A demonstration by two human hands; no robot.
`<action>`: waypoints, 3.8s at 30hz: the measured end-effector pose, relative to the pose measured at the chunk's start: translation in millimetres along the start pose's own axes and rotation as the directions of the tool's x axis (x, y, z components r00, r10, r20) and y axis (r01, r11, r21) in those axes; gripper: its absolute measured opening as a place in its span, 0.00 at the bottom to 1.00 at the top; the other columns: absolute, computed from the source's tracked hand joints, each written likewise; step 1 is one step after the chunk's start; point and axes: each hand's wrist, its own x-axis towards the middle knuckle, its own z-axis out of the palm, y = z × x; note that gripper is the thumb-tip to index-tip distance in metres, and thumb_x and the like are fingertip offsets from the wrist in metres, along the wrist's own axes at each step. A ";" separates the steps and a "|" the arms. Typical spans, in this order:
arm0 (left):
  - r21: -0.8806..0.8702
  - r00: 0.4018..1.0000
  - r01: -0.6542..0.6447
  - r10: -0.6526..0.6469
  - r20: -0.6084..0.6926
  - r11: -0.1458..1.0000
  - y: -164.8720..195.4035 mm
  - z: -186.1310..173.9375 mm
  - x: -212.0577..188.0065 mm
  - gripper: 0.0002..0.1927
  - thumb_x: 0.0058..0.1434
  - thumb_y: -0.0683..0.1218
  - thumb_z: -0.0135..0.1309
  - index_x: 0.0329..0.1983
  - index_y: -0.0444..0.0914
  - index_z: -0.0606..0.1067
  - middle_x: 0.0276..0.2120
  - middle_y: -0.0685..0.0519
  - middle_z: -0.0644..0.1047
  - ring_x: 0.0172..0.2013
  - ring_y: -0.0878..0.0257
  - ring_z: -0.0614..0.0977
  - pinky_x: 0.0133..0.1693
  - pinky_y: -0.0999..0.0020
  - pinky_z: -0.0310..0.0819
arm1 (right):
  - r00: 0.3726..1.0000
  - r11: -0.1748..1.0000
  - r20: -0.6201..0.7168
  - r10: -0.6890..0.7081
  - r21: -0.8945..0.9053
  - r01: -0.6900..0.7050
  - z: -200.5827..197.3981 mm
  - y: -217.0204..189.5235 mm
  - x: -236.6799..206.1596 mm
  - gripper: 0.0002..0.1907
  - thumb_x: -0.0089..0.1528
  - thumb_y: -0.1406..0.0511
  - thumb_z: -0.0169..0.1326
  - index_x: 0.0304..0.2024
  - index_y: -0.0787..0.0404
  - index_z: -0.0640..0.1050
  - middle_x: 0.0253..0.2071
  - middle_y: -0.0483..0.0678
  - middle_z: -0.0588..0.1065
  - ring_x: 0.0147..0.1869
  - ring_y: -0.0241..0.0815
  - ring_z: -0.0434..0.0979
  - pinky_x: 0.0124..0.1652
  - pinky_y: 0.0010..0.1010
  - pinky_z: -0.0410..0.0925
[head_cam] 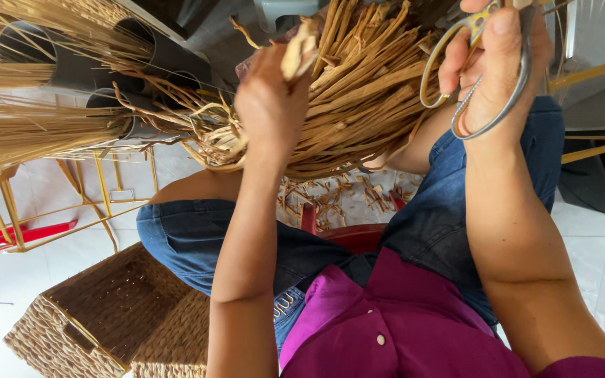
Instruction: The person sits with a large bundle of dried palm leaf strips across their lap and trims the ends and edges of individual strips using scissors. They pull single strips from the bundle, cut off rough or uneven sections, and set the trimmed pieces aside while scraps fall to the floor.
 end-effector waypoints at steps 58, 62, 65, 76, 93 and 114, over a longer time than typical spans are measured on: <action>-0.856 0.843 0.497 -0.312 0.438 0.141 44.8 -4.5 -31.7 0.09 0.67 0.42 0.62 0.48 0.34 0.81 0.33 0.57 0.82 0.27 0.74 0.74 0.29 0.79 0.66 | 0.956 0.889 0.273 0.113 -0.457 0.026 46.1 9.9 -16.7 0.31 0.64 0.61 0.67 0.65 0.60 0.68 0.49 0.46 0.75 0.51 0.38 0.78 0.52 0.32 0.75; -0.865 0.877 0.440 -0.323 0.356 0.240 39.7 -13.0 -26.6 0.08 0.71 0.41 0.61 0.49 0.33 0.82 0.36 0.57 0.82 0.33 0.73 0.76 0.36 0.79 0.70 | 0.922 0.872 0.365 0.127 -0.484 0.072 55.6 11.5 -24.7 0.36 0.60 0.60 0.70 0.65 0.61 0.68 0.51 0.48 0.75 0.57 0.41 0.77 0.57 0.36 0.75; -0.894 0.878 0.423 -0.311 0.363 0.152 41.4 -16.1 -24.3 0.07 0.71 0.42 0.61 0.49 0.34 0.81 0.33 0.57 0.80 0.30 0.74 0.76 0.30 0.78 0.69 | 0.905 0.878 0.416 0.092 -0.463 0.124 61.5 11.2 -25.4 0.36 0.60 0.60 0.71 0.64 0.63 0.68 0.55 0.50 0.74 0.63 0.44 0.77 0.63 0.38 0.74; -0.895 0.883 0.405 -0.333 0.331 0.185 45.3 -15.7 -23.1 0.10 0.70 0.42 0.59 0.52 0.35 0.79 0.35 0.56 0.82 0.29 0.76 0.75 0.31 0.80 0.69 | 0.913 0.764 0.407 0.024 -0.596 0.246 72.2 -0.6 -22.7 0.38 0.56 0.61 0.74 0.61 0.67 0.69 0.54 0.53 0.74 0.56 0.44 0.78 0.52 0.33 0.73; -0.884 0.917 0.362 -0.286 0.280 0.295 40.5 -19.0 -24.2 0.10 0.71 0.42 0.58 0.52 0.33 0.78 0.38 0.55 0.82 0.38 0.72 0.80 0.40 0.77 0.75 | 0.930 0.894 0.227 0.289 -0.413 -0.177 68.9 17.0 -31.6 0.19 0.62 0.67 0.66 0.52 0.62 0.73 0.44 0.41 0.79 0.37 0.27 0.81 0.27 0.20 0.73; -0.423 0.976 -0.089 0.165 0.145 0.902 77.3 -36.9 -38.5 0.52 0.60 0.66 0.62 0.78 0.39 0.53 0.77 0.42 0.51 0.75 0.45 0.58 0.74 0.52 0.54 | 0.913 0.925 0.351 0.208 -0.375 -0.066 64.6 37.4 -44.2 0.22 0.69 0.66 0.62 0.63 0.61 0.71 0.55 0.44 0.76 0.57 0.36 0.78 0.59 0.28 0.73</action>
